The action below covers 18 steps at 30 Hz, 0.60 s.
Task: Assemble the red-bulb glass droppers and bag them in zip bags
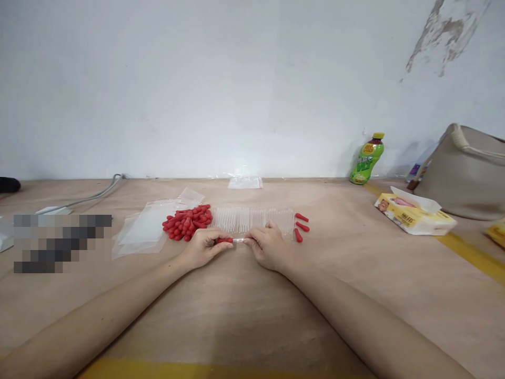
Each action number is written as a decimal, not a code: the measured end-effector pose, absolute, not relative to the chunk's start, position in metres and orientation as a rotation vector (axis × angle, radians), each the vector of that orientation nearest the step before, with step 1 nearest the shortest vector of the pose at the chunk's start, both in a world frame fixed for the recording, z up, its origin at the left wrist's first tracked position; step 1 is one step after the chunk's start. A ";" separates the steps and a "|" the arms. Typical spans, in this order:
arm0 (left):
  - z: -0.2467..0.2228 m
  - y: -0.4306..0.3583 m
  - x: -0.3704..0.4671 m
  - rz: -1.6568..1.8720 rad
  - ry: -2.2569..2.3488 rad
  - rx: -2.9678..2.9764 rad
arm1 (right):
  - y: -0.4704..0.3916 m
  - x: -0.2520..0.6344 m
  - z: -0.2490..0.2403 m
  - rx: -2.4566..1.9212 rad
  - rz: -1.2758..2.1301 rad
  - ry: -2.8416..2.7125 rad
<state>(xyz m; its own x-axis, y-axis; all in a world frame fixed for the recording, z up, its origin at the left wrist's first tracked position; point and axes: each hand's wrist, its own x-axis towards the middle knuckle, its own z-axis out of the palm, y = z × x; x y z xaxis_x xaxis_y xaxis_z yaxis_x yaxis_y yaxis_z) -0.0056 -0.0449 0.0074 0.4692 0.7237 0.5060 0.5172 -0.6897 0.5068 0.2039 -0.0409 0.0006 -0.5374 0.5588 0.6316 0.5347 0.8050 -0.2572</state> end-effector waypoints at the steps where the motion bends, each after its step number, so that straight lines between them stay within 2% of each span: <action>1: 0.007 -0.045 -0.006 1.042 1.057 2.445 | -0.041 0.203 0.001 -0.813 0.037 -2.262; 18: 0.010 -0.050 -0.005 0.990 1.069 2.537 | -0.046 0.196 0.009 -1.063 0.104 -2.398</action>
